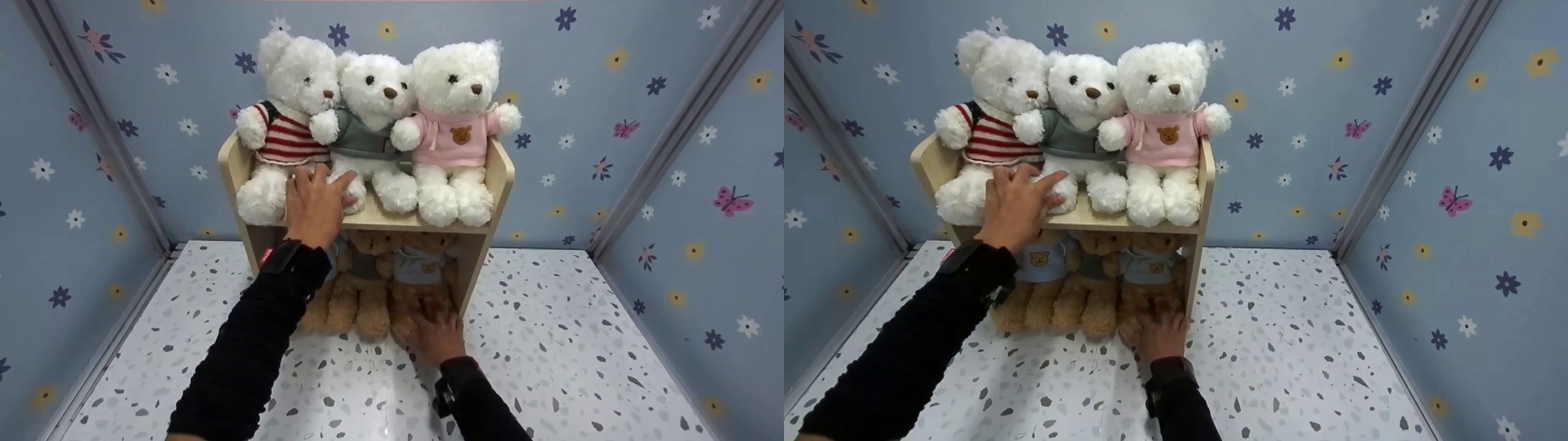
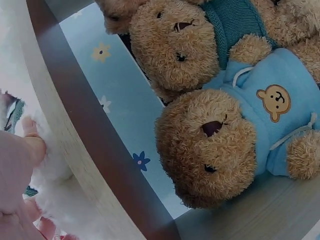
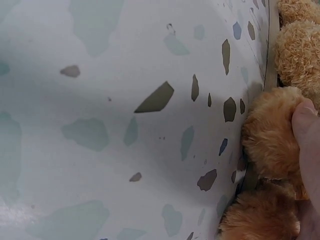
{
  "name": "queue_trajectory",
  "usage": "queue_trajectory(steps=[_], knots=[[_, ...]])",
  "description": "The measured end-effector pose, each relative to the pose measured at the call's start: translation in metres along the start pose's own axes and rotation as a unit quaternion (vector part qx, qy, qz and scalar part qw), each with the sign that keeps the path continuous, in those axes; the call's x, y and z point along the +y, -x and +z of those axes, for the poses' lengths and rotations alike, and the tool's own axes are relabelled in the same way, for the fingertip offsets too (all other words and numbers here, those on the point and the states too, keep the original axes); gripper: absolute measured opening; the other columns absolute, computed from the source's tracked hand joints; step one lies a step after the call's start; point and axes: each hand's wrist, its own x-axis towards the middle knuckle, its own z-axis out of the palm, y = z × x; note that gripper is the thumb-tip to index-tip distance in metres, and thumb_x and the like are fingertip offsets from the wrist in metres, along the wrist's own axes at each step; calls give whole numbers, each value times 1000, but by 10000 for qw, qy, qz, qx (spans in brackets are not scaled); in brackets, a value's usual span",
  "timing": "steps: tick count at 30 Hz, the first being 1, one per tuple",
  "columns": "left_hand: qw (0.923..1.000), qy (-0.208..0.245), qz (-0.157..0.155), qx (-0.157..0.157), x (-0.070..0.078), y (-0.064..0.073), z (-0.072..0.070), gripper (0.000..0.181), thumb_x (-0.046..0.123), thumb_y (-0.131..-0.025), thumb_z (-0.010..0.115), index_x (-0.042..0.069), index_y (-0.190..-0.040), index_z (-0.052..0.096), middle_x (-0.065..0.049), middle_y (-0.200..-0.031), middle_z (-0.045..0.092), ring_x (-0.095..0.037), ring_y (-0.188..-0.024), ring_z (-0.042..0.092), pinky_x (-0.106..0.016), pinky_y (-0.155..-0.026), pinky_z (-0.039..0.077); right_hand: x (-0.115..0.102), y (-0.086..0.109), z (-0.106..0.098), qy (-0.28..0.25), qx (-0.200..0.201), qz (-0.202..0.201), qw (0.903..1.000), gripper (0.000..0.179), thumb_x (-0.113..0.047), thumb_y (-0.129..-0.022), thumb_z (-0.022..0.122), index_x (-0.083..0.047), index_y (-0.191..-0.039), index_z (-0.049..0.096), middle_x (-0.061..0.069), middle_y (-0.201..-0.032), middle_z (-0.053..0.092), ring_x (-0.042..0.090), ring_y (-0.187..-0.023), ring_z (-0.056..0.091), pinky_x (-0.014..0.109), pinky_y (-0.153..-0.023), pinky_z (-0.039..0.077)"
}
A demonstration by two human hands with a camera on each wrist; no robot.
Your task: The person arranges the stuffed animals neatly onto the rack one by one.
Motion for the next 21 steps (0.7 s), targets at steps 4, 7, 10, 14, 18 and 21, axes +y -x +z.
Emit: queue_trajectory(steps=[4, 7, 10, 14, 18, 21], knots=[[9986, 391, 93, -343, -1, 4, -5, 48, 35, -100, 61, 21, -145, 57, -24, -133, 53, -48, -115, 43, -56, -93, 40, 1, 1, 0, -39, -41, 41, 10000, 55, -43, -94, 69, -22, -143, 58, 18, -149, 50, 62, -122, 46, 72, -99, 37], [9930, 889, 16, -775, 4, 10, -12, 52, 38, -102, 58, 18, -150, 51, -24, -143, 45, -47, -124, 35, -58, -104, 30, 2, 2, 4, 139, 259, -77, 9995, 55, -43, -91, 71, -22, -141, 60, 17, -146, 53, 61, -116, 52, 69, -96, 41], [9915, 1040, -95, -774, 16, 17, -16, 56, 42, -102, 57, 16, -151, 48, -25, -149, 38, -46, -127, 31, -59, -110, 22, 3, 2, 8, 304, 640, -218, 9972, 54, -43, -88, 75, -22, -137, 63, 16, -141, 57, 59, -109, 55, 67, -91, 45], [9959, 902, 110, -10, 45, 22, -11, 62, 45, -97, 64, 11, -147, 50, -25, -146, 39, -41, -120, 37, -56, -110, 25, 4, 2, 12, 260, 691, -213, 9970, 56, -46, -88, 74, -21, -137, 63, 17, -142, 56, 61, -110, 54, 68, -91, 44], [9925, 845, 809, 351, 78, 22, -2, 61, 44, -96, 67, 13, -146, 51, -22, -147, 42, -37, -122, 42, -52, -109, 32, 3, 0, 11, 240, 513, -148, 9983, 59, -49, -90, 70, -21, -141, 60, 17, -145, 54, 62, -113, 53, 70, -94, 43], [9865, 891, 1367, 123, 94, 22, 4, 57, 43, -98, 65, 20, -148, 51, -23, -153, 39, -37, -129, 43, -51, -108, 35, 2, -1, 8, 285, 341, -116, 9989, 59, -48, -91, 70, -21, -142, 59, 18, -146, 53, 60, -118, 51, 70, -96, 41]])
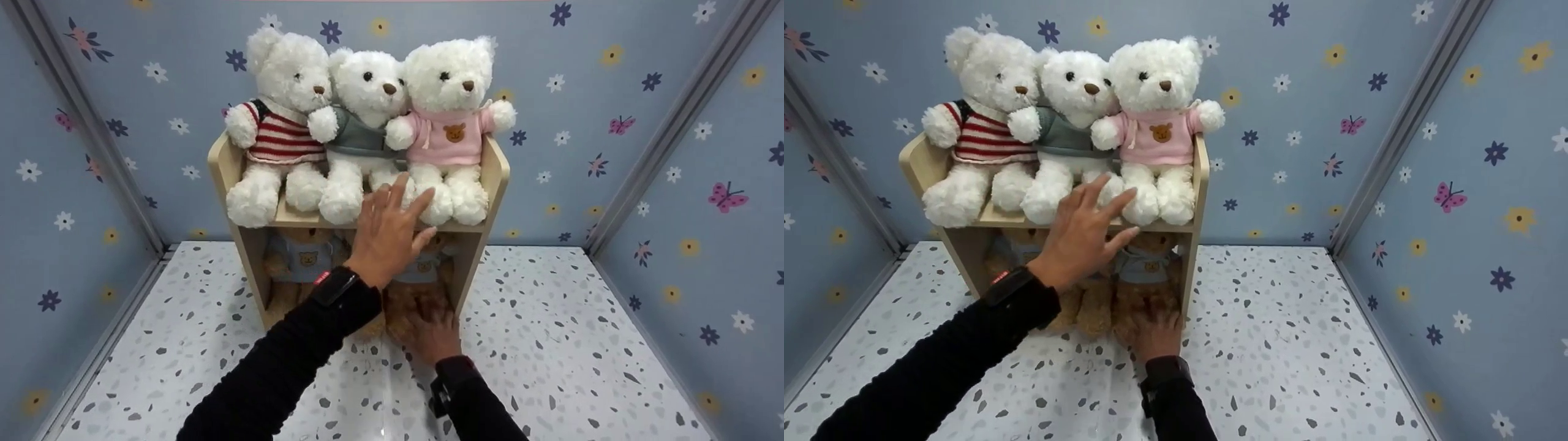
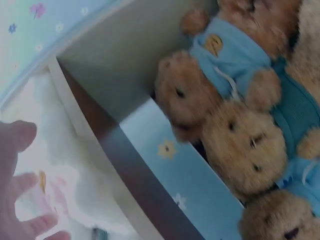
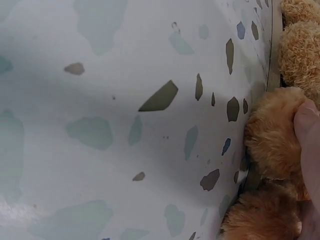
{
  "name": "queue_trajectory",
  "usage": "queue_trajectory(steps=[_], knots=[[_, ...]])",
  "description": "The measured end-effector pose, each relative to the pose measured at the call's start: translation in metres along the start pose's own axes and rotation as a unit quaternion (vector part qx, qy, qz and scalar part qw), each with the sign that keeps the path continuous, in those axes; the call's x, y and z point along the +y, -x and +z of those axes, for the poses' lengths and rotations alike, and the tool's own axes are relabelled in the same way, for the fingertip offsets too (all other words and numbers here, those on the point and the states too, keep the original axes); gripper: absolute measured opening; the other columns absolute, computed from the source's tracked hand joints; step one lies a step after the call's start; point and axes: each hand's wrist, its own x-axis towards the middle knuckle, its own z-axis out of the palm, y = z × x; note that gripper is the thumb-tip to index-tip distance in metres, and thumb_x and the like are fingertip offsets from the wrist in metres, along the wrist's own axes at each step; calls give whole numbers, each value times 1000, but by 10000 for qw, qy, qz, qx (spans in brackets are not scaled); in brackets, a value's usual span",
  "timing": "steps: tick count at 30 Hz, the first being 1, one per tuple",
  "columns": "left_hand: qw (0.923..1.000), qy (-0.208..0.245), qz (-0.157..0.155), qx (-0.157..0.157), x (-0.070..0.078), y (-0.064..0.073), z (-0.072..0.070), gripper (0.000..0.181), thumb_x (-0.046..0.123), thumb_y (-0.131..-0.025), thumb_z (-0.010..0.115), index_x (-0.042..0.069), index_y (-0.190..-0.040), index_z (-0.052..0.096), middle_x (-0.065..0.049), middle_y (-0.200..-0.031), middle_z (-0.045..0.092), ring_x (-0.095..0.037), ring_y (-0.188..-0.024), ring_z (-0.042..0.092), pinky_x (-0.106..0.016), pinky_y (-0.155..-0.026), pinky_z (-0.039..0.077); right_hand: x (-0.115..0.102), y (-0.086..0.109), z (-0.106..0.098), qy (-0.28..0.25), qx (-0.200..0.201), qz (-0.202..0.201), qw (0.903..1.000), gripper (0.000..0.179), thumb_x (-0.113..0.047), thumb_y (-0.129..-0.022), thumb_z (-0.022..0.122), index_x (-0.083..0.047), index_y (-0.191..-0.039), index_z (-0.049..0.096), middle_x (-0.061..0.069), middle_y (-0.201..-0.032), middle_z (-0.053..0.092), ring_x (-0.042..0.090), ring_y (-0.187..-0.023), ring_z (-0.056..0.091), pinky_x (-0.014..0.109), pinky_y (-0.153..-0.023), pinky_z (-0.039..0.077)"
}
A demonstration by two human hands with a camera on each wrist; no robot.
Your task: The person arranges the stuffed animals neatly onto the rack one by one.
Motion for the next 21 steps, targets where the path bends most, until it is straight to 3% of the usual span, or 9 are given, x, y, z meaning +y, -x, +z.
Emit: queue_trajectory(steps=[4, 6, 11, 14, 21], knots=[[9969, -106, 684, -365, 7, -2, 10, 53, 44, -99, 61, 29, -149, 51, -19, -160, 34, -38, -137, 41, -53, -110, 35, 1, -1, 0, 91, -144, -54, 9998, 57, -42, -92, 71, -20, -143, 59, 20, -146, 50, 58, -124, 47, 70, -98, 41], [9952, -198, 847, -453, 7, -3, 14, 50, 44, -100, 60, 29, -148, 53, -16, -161, 33, -38, -140, 40, -55, -112, 33, 3, 0, 3, 215, 116, -179, 9995, 55, -40, -91, 74, -20, -140, 61, 19, -143, 53, 56, -119, 52, 68, -94, 44], [9943, -25, 551, -916, 5, -6, 11, 47, 43, -103, 55, 24, -147, 55, -13, -164, 29, -38, -146, 32, -64, -116, 23, 6, 1, 9, 510, 721, -366, 9954, 53, -41, -86, 78, -21, -133, 66, 15, -135, 59, 51, -99, 61, 61, -83, 50], [9925, 93, 478, -1124, 2, -8, 9, 48, 40, -104, 55, 24, -149, 52, -14, -165, 27, -36, -147, 31, -62, -118, 22, 5, 2, 8, 519, 502, -295, 9970, 52, -43, -87, 76, -21, -134, 66, 15, -137, 58, 50, -101, 60, 61, -86, 49], [9930, 132, 524, -1048, -6, -12, 11, 47, 35, -103, 58, 21, -148, 54, -16, -163, 29, -34, -146, 34, -55, -119, 25, 4, 4, 2, 254, -34, -100, 9996, 53, -46, -92, 69, -22, -139, 61, 16, -145, 53, 52, -116, 55, 65, -95, 44]])
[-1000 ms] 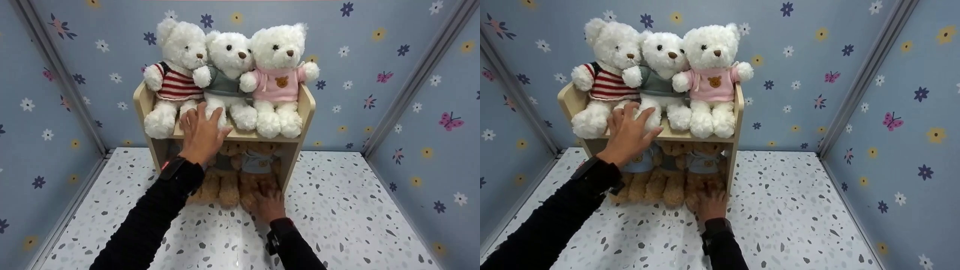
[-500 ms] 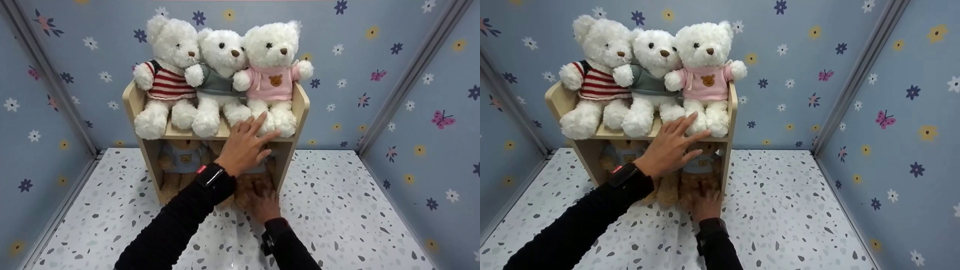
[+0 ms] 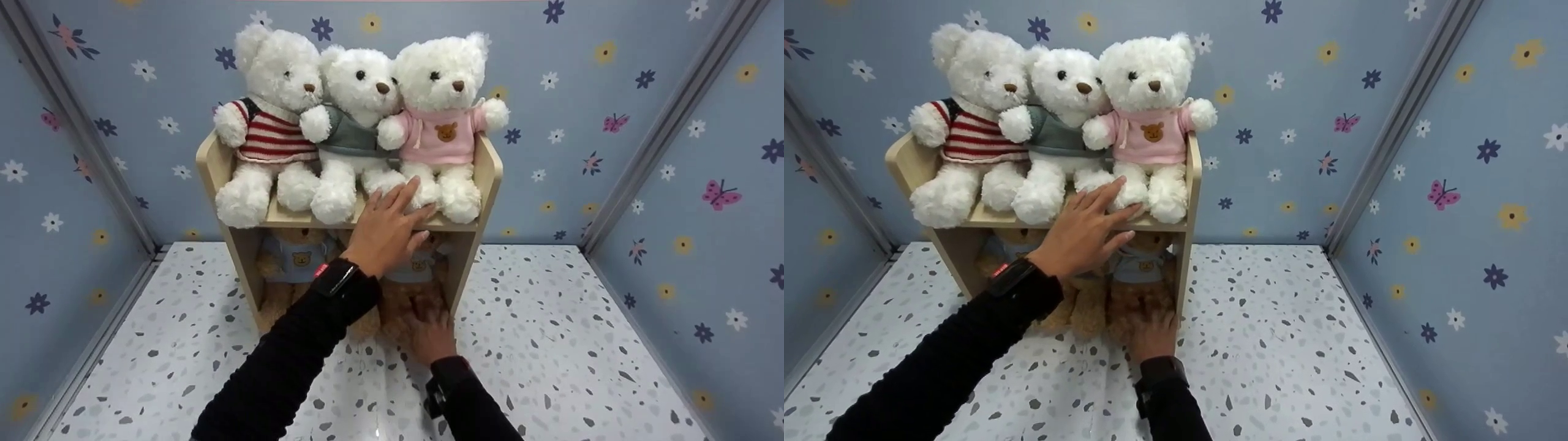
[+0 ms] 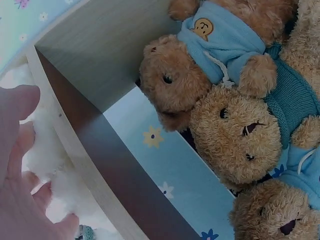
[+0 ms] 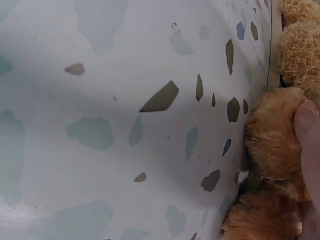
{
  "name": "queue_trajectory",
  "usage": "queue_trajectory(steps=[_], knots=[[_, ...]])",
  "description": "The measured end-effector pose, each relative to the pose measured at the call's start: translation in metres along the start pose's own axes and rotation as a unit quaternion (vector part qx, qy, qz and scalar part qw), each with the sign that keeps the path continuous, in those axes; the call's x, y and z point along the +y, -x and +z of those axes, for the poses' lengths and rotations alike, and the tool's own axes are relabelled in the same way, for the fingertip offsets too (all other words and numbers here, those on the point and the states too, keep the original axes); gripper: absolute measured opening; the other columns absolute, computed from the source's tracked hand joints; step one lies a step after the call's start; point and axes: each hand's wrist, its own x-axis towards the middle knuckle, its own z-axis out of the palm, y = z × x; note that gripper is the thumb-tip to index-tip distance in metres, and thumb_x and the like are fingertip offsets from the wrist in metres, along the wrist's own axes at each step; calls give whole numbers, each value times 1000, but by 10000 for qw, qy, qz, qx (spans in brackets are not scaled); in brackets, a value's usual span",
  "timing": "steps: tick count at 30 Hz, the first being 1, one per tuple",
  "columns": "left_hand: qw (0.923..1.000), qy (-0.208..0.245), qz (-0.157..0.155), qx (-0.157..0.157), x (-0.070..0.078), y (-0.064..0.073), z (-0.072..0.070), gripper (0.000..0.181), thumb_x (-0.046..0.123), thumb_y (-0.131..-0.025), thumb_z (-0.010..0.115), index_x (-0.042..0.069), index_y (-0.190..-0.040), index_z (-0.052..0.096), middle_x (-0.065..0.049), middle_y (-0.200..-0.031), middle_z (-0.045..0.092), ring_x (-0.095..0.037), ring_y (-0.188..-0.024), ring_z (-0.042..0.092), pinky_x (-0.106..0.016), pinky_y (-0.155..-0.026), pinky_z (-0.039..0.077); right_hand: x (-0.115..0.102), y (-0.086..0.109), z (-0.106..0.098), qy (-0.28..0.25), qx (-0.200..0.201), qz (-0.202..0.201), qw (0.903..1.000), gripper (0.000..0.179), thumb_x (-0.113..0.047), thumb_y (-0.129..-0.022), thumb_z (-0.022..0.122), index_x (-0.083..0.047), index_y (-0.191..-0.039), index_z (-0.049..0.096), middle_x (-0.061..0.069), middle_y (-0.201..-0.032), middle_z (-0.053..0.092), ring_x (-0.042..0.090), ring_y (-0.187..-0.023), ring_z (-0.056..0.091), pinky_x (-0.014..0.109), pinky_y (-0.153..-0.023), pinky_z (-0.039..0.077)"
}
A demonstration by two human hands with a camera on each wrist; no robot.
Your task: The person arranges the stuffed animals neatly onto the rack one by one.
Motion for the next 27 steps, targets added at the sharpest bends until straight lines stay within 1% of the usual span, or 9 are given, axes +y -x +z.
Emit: queue_trajectory(steps=[3, 6, 10, 15, 18, 20, 22, 25, 27], knots=[[9999, -82, -39, -140, -2, -2, -2, 48, 36, -105, 55, 21, -150, 52, -15, -164, 27, -33, -147, 32, -54, -120, 24, 0, 0, 0, 12, 115, -16, 9999, 51, -46, -92, 69, -23, -137, 62, 15, -143, 55, 53, -113, 56, 65, -93, 45], [9993, -178, -119, -322, -3, -4, -4, 48, 35, -106, 53, 19, -150, 51, -14, -165, 25, -31, -149, 30, -52, -121, 23, -1, 0, 1, -25, 262, -28, 9996, 44, -46, -91, 70, -23, -129, 67, 16, -140, 57, 55, -107, 58, 65, -91, 47], [9981, -278, -208, -500, -6, -6, -7, 48, 34, -107, 51, 18, -151, 49, -14, -166, 24, -30, -150, 27, -50, -122, 22, -2, 0, 3, -48, 376, -63, 9993, 47, -49, -90, 70, -24, -130, 67, 16, -142, 56, 54, -109, 58, 65, -91, 47], [9978, -370, -228, -509, -7, -8, -9, 48, 35, -106, 51, 18, -151, 50, -15, -165, 24, -30, -150, 28, -49, -121, 23, -1, -2, 9, 335, 1042, -318, 9935, 53, -52, -86, 75, -25, -131, 67, 15, -135, 61, 49, -98, 63, 62, -85, 51], [9982, -232, -219, -510, -6, -7, -10, 47, 36, -106, 51, 18, -150, 52, -16, -165, 25, -31, -150, 28, -50, -121, 22, -1, -3, 12, 456, 1295, -393, 9897, 53, -52, -84, 76, -25, -129, 68, 15, -132, 62, 48, -94, 64, 61, -81, 52], [9983, -61, -223, -526, -4, -4, -10, 47, 37, -106, 51, 18, -149, 52, -16, -165, 24, -31, -150, 27, -52, -122, 21, 0, -2, 11, 352, 1169, -377, 9918, 56, -52, -85, 75, -24, -133, 65, 17, -134, 60, 48, -99, 63, 62, -83, 51], [9984, 142, -220, -509, -2, -1, -8, 48, 37, -106, 52, 18, -149, 52, -17, -165, 22, -33, -151, 26, -54, -122, 20, -1, -2, 9, 230, 861, -300, 9956, 61, -52, -89, 71, -23, -140, 60, 18, -138, 57, 49, -107, 60, 63, -86, 49], [9976, 440, -262, -457, 4, 3, -7, 50, 38, -105, 54, 19, -150, 51, -18, -166, 19, -34, -152, 22, -57, -121, 18, -1, -1, 5, 124, 471, -142, 9987, 60, -49, -90, 71, -23, -143, 58, 18, -142, 54, 51, -111, 58, 65, -90, 47], [9980, 490, -214, -329, 9, 4, -5, 51, 39, -104, 55, 18, -150, 51, -17, -166, 19, -35, -152, 20, -57, -121, 18, -1, 0, 2, 149, 327, -66, 9993, 57, -47, -90, 71, -23, -141, 60, 17, -143, 54, 53, -112, 57, 65, -91, 47]])
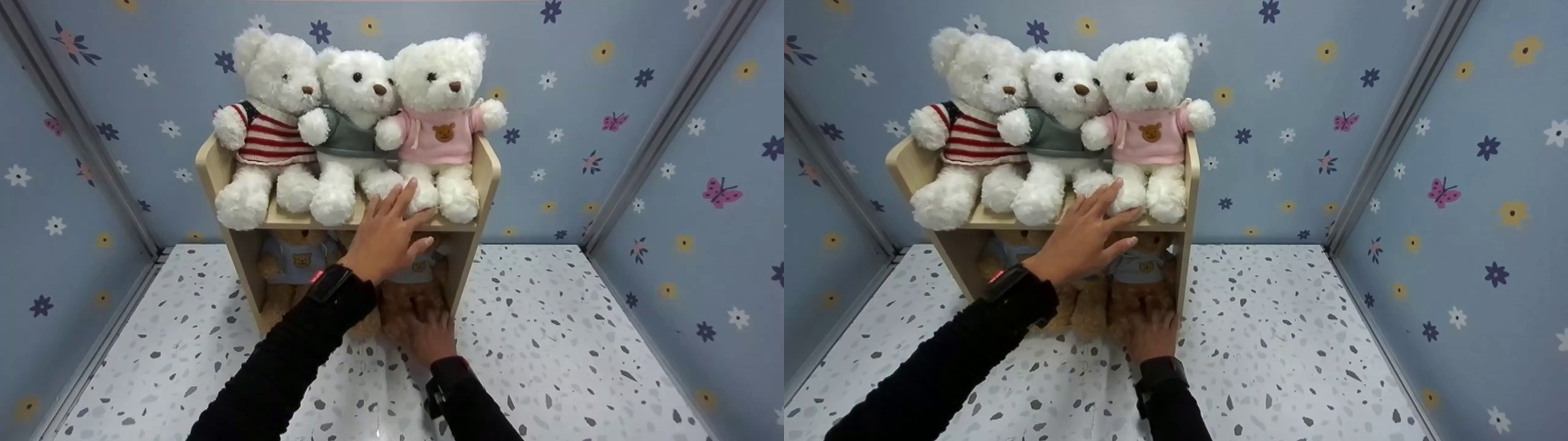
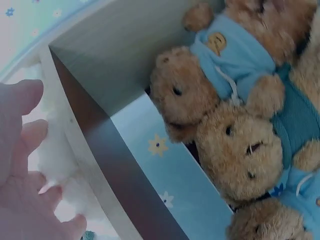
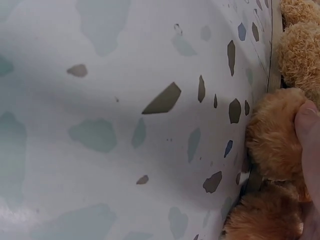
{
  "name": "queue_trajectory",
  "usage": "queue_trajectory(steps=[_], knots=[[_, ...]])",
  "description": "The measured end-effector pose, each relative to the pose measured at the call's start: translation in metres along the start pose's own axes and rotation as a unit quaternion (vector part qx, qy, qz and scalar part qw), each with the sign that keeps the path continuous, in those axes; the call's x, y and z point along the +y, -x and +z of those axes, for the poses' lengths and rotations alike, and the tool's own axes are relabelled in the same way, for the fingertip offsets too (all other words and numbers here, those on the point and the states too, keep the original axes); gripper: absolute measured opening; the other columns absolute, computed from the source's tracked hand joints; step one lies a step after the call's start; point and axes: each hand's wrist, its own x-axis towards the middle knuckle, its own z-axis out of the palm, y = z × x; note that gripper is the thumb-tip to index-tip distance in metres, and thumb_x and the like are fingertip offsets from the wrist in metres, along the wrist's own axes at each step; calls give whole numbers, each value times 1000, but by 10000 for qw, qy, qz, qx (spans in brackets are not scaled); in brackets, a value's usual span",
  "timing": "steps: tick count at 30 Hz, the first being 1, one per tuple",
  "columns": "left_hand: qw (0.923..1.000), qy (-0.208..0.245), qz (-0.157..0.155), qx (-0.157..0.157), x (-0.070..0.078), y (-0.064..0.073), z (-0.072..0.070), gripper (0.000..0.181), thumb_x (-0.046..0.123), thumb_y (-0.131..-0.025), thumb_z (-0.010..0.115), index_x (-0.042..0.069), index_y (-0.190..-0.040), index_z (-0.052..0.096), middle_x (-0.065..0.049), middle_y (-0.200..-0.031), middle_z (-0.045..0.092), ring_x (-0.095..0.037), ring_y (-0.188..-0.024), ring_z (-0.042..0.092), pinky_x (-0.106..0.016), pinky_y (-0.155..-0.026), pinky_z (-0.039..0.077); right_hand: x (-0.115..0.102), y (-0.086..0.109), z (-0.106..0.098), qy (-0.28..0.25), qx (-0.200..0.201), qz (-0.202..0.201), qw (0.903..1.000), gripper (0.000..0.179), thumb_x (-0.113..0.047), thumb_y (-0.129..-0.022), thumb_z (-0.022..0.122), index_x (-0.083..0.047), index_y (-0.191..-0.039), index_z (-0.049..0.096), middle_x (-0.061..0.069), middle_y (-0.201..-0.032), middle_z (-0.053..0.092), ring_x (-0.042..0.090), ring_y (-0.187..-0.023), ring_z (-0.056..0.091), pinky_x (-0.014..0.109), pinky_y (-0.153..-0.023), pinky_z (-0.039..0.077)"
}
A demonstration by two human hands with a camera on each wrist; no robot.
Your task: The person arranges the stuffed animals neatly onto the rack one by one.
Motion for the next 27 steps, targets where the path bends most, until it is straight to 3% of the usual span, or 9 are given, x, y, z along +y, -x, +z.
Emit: queue_trajectory(steps=[4, 7, 14, 23, 27], knots=[[9988, -260, 327, 248, 11, -2, 3, 52, 41, -104, 54, 15, -149, 51, -15, -165, 25, -36, -152, 20, -56, -121, 18, -1, -2, -3, -151, -126, 48, 9998, 57, -43, -90, 73, -20, -140, 60, 20, -143, 53, 55, -119, 52, 67, -93, 45], [9974, -479, 483, 220, 18, -5, 4, 54, 43, -105, 52, 15, -150, 50, -14, -162, 32, -36, -152, 21, -55, -122, 17, -3, -4, -6, -472, -183, 97, 9987, 62, -42, -92, 71, -17, -146, 55, 22, -146, 50, 57, -129, 43, 71, -97, 40], [9978, -614, 221, -149, 21, -10, 2, 56, 45, -105, 50, 23, -155, 42, -9, -163, 33, -33, -153, 18, -53, -123, 17, -5, -7, -11, -704, -427, 199, 9964, 63, -41, -95, 68, -16, -150, 49, 23, -151, 45, 58, -136, 35, 74, -103, 33], [9980, -618, -4, -127, 24, -12, 7, 54, 46, -106, 47, 28, -156, 42, -10, -163, 32, -34, -153, 18, -51, -122, 19, -3, -5, -7, -678, -597, 214, 9957, 58, -43, -98, 62, -19, -149, 51, 21, -153, 43, 56, -136, 37, 73, -102, 35], [9977, -614, 184, 211, 23, -6, 14, 53, 46, -105, 48, 26, -155, 44, -11, -162, 33, -35, -152, 20, -52, -121, 21, -1, -5, -6, -727, -519, 198, 9958, 61, -42, -97, 65, -17, -151, 48, 21, -152, 44, 57, -135, 38, 73, -102, 35]])
